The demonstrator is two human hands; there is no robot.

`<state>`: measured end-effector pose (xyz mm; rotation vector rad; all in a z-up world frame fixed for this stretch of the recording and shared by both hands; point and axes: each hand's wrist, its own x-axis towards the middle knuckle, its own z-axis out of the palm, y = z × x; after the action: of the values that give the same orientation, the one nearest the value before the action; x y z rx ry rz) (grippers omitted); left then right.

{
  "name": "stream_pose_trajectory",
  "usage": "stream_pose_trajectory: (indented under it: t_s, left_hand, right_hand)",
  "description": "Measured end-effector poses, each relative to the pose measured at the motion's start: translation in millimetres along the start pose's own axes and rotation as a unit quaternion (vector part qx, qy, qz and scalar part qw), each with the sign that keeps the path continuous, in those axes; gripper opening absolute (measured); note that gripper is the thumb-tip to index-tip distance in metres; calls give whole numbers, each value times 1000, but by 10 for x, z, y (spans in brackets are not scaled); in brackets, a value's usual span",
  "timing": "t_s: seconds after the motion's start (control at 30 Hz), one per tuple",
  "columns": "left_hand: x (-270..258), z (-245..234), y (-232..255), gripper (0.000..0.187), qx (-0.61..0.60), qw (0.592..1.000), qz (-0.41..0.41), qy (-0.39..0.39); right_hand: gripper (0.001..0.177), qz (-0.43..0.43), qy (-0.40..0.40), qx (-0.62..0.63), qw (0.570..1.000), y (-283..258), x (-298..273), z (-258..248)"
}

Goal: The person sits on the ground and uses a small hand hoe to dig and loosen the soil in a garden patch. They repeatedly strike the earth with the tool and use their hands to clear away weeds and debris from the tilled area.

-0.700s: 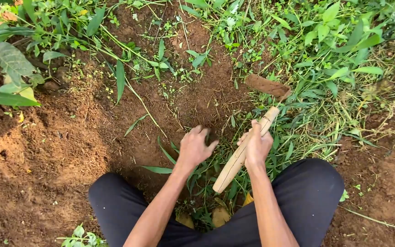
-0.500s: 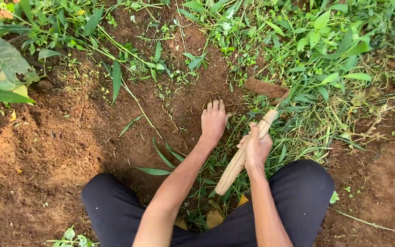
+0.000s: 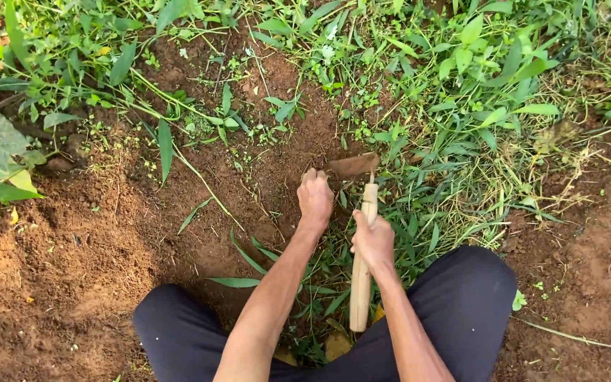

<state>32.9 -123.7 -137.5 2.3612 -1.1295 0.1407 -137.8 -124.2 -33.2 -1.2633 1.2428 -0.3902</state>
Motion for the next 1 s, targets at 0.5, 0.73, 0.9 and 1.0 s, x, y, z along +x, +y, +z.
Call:
stream_pose_trajectory:
  t_s: [0.5,0.73,0.9,1.0]
  left_hand:
    - [-401,-353,-127,9,-69,995,-21,64]
    - [-304,-420,6,19,-102,971,-15,214]
    - [-335,-283,31,47,89,983,84,137]
    - [-287,-240,146,41,104,983,74,129]
  right_hand:
    - [29,-34,53,96,993,-274,-13,-3]
    - [30,33,-15,17,999,280,114,123]
    - [33,44,-3,20,999,222,56,167]
    - [31,80,-16,85,993,333,215,188]
